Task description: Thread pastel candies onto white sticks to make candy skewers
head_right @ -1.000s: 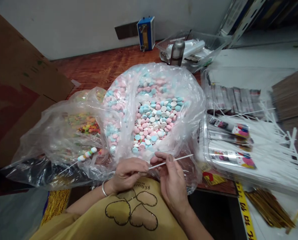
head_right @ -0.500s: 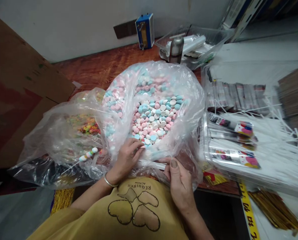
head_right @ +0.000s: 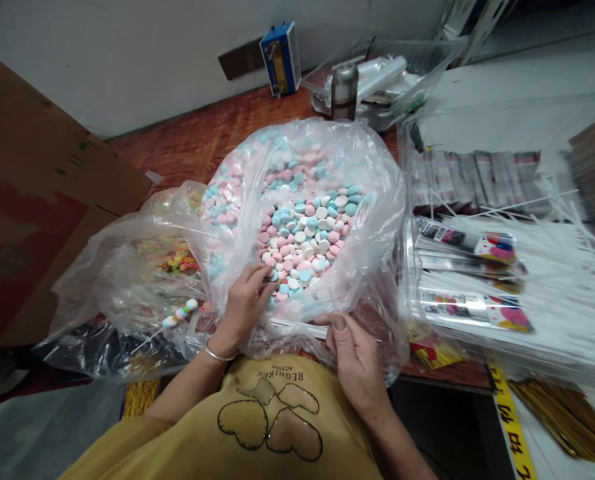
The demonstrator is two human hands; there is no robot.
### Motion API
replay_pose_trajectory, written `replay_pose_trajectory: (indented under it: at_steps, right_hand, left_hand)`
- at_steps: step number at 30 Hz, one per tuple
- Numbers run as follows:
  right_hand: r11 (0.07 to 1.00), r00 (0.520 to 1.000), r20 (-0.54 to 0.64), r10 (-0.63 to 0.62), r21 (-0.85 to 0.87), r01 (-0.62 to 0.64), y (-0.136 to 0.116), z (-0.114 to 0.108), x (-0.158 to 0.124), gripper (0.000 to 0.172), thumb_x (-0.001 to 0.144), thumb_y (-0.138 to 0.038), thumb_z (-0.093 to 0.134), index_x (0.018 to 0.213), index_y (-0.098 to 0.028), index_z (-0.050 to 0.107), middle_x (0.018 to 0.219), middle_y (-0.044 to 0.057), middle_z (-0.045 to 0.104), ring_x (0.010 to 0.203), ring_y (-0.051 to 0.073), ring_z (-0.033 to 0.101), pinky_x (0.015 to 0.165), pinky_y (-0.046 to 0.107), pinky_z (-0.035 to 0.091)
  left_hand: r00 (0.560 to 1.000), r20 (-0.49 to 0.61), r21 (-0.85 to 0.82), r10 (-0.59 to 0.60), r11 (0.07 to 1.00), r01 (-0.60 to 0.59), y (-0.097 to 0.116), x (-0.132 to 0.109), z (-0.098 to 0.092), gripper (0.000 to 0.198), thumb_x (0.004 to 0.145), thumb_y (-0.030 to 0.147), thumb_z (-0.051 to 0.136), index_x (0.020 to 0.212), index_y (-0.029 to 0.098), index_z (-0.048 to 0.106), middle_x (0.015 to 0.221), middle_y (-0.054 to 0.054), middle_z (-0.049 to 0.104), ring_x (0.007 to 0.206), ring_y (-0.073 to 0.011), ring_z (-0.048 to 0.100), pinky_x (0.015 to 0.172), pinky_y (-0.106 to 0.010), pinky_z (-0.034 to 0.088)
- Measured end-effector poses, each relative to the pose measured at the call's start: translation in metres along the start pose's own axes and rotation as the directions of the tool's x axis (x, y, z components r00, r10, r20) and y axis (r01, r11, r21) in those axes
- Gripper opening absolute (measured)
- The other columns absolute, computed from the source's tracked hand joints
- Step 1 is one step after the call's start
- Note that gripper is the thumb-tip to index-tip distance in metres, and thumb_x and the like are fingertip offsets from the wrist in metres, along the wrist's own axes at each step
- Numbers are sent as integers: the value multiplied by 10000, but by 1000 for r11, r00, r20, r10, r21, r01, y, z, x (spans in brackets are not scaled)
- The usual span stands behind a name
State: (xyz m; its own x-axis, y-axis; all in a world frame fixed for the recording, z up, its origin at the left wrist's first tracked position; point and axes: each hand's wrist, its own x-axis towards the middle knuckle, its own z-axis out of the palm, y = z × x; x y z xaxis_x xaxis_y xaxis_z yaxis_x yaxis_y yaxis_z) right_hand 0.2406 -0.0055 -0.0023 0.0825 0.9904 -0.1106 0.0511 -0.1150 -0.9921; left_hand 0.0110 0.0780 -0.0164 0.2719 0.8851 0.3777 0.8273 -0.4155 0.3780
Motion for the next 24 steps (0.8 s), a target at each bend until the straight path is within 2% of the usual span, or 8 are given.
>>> replay_pose_trajectory:
  at_steps: [3,6,9,11,14,19,21,24]
  right_hand:
    - [1000,1000,20,13,0,-13,2,1,1,502,1049,-562,442,938,-169,734,578,-38,446,521,125,418,507,262,310]
    - [1000,999,42,31,0,-31,3,2,3,514,1045,-571,438,941,-163,732,578,-39,448,518,122,419,506,257,313]
    - [999,998,51,36,-8,-36,3,4,4,520,1042,-576,437,933,-160,729,585,-37,456,530,122,432,519,254,327]
    - [999,998,53,38,-13,-37,3,4,4,525,1038,-583,437,925,-159,726,583,-38,455,530,123,434,522,254,330]
    - [998,996,67,55,-15,-54,4,6,5,529,1036,-586,434,928,-158,724,575,-42,451,520,123,434,515,254,327]
    - [998,995,74,60,-34,-58,4,7,5,541,1038,-580,414,937,-152,729,569,-43,453,513,128,444,509,255,337]
    - [997,994,88,65,-57,-60,3,7,5,532,1044,-559,401,1003,-141,729,557,-47,465,498,130,450,506,255,354]
    - [990,990,121,75,-130,-59,3,9,5,503,1055,-486,389,1243,-118,676,540,-57,500,467,137,476,502,253,387]
  left_hand:
    - [1000,-20,5,15,1000,-15,3,-2,3,303,928,124,654,1226,177,637,1190,-132,702,1099,-233,692,928,-347,578]
    - [995,-102,-2,16,1000,-17,6,1,6,224,951,126,629,1166,178,663,1133,-115,727,1059,-207,707,913,-319,578]
    - [977,-207,-57,-45,998,34,6,5,8,97,952,159,650,1040,183,684,979,-67,742,921,-166,717,834,-271,572]
    - [969,-236,-92,-74,994,53,4,6,9,30,949,183,665,974,191,678,909,-44,732,866,-154,710,793,-260,564]
    - [979,-196,-90,-51,995,33,2,3,10,7,949,200,666,955,198,669,944,-57,730,905,-167,711,812,-277,561]
    - [994,-90,-54,-65,997,61,4,-2,11,130,915,186,703,1025,195,634,1119,-108,707,1063,-218,691,883,-320,546]
    - [995,-41,-32,-91,995,90,4,-1,10,147,911,174,701,1029,202,618,1072,-87,701,1005,-209,684,846,-306,533]
    - [992,24,9,-121,993,120,3,3,8,130,919,161,677,1020,207,610,959,-45,682,874,-184,657,773,-278,502]
